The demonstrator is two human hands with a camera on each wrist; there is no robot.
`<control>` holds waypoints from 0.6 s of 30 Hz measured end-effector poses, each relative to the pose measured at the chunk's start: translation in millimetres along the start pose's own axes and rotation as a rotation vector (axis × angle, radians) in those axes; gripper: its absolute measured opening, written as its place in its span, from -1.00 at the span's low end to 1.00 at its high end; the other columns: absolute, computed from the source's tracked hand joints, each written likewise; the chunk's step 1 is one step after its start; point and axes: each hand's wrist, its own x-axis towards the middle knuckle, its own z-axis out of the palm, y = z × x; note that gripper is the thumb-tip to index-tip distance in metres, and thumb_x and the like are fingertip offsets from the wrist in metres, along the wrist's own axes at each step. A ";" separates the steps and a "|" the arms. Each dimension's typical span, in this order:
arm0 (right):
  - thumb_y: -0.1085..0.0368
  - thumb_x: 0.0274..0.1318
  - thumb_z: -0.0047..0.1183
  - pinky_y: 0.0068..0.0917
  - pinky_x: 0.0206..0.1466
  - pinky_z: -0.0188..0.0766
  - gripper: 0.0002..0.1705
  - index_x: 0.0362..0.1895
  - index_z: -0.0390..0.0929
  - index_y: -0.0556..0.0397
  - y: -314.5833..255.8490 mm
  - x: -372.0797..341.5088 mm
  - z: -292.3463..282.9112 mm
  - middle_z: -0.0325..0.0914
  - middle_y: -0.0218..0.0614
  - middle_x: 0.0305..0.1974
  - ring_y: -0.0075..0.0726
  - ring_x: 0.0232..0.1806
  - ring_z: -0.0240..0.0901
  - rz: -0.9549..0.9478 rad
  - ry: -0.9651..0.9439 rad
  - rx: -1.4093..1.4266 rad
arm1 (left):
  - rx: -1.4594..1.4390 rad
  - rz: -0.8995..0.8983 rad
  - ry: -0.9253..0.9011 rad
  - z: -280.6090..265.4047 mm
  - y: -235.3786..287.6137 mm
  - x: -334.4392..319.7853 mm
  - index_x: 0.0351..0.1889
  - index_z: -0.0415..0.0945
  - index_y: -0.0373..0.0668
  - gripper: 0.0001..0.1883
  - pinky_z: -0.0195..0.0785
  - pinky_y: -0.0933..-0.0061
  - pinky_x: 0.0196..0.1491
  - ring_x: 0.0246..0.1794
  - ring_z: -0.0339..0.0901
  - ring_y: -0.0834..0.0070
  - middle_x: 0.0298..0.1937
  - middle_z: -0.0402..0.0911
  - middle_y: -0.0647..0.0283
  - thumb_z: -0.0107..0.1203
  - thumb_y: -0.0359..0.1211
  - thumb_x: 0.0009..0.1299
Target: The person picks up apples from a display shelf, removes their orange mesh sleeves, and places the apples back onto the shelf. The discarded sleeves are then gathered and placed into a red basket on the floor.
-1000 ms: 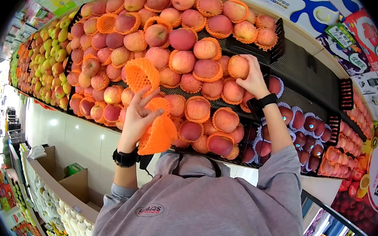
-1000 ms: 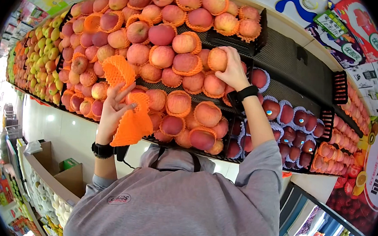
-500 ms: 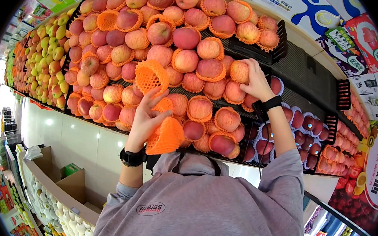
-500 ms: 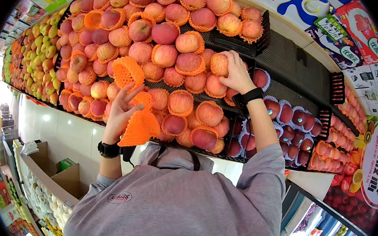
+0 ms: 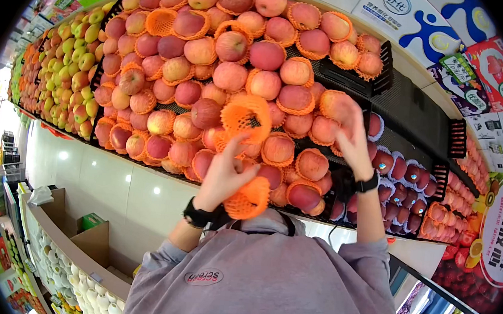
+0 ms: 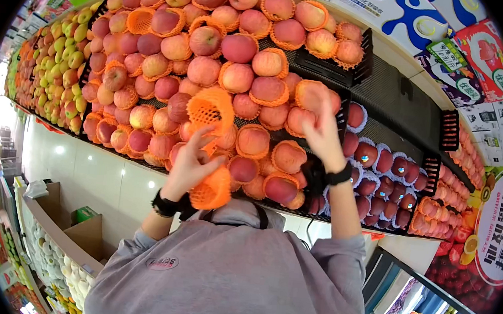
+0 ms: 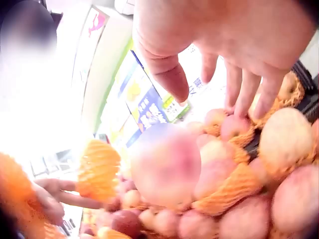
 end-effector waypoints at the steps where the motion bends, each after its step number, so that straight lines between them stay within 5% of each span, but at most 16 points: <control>1: 0.31 0.20 0.05 -0.31 0.30 0.25 -0.27 0.40 0.03 0.11 -15.9 -11.3 13.8 0.19 -0.12 0.30 -0.24 0.33 0.18 0.132 -0.104 0.118 | -0.037 0.002 0.018 5.5 -3.0 -1.3 0.36 0.13 -0.22 -0.30 0.16 0.73 -0.56 -0.66 0.21 0.87 0.19 0.50 -0.01 0.22 -0.49 0.26; 3: 0.21 0.28 0.06 -0.34 0.24 0.30 -0.27 0.41 0.02 0.08 -23.9 -30.8 43.3 0.18 -0.19 0.31 -0.30 0.27 0.23 0.260 -0.328 0.337 | -0.206 0.054 0.068 15.0 -10.6 -1.6 0.39 0.08 -0.21 -0.29 0.15 0.74 -0.54 -0.64 0.20 0.86 0.24 0.44 -0.02 0.18 -0.52 0.30; 5: 0.32 0.29 -0.02 -0.32 0.34 0.18 -0.27 0.46 -0.04 0.05 -24.4 -44.2 74.5 0.08 -0.29 0.40 -0.29 0.38 0.14 0.218 -0.482 0.247 | -0.295 0.080 0.157 15.7 -10.9 3.0 0.41 0.01 -0.21 -0.28 0.18 0.76 -0.49 -0.59 0.23 0.85 0.33 0.31 -0.04 0.14 -0.54 0.34; 7: 0.18 0.28 0.07 -0.35 0.27 0.26 -0.21 0.45 -0.05 0.11 -52.3 -43.0 99.7 0.12 -0.16 0.37 -0.27 0.34 0.15 0.230 -0.582 0.481 | -0.372 0.119 0.237 11.0 -13.2 6.9 0.43 -0.04 -0.20 -0.28 0.20 0.77 -0.45 -0.55 0.25 0.83 0.39 0.21 -0.06 0.10 -0.56 0.36; 9: 0.25 0.30 0.02 -0.29 0.45 -0.05 -0.21 0.46 -0.10 0.16 -57.1 -43.0 127.2 -0.04 -0.18 0.45 -0.29 0.49 -0.11 0.165 -0.581 0.484 | -0.439 0.175 0.307 4.2 -19.9 11.1 0.43 -0.07 -0.19 -0.28 0.23 0.77 -0.41 -0.51 0.27 0.82 0.43 0.14 -0.08 0.08 -0.57 0.37; 12: 0.23 0.28 0.06 -0.29 0.49 -0.13 -0.19 0.46 -0.09 0.18 -58.0 -29.8 150.8 -0.01 -0.14 0.43 -0.26 0.49 -0.15 0.189 -0.603 0.460 | -0.496 0.177 0.449 -6.4 -35.8 10.3 0.44 -0.10 -0.21 -0.27 0.28 0.73 -0.36 -0.48 0.31 0.79 0.40 0.16 -0.11 0.09 -0.53 0.38; 15: 0.38 0.14 0.19 -0.35 0.40 0.14 -0.18 0.40 0.03 0.18 -59.0 -25.2 175.0 0.13 -0.22 0.34 -0.34 0.37 0.09 0.393 -0.534 0.610 | -0.458 0.214 0.612 -22.8 -40.3 9.7 0.44 -0.15 -0.28 -0.27 0.29 0.69 -0.29 -0.33 0.39 0.71 0.33 0.26 -0.03 0.07 -0.47 0.42; 18: 0.49 0.03 0.25 -0.41 0.32 0.25 -0.22 0.32 0.16 0.16 -66.1 -17.1 193.4 0.22 -0.31 0.25 -0.42 0.29 0.20 0.353 -0.469 0.715 | -0.545 0.232 0.539 -43.2 -39.6 5.8 0.47 -0.30 -0.26 -0.20 0.34 0.57 -0.07 -0.09 0.44 0.56 0.40 0.16 -0.03 0.03 -0.47 0.43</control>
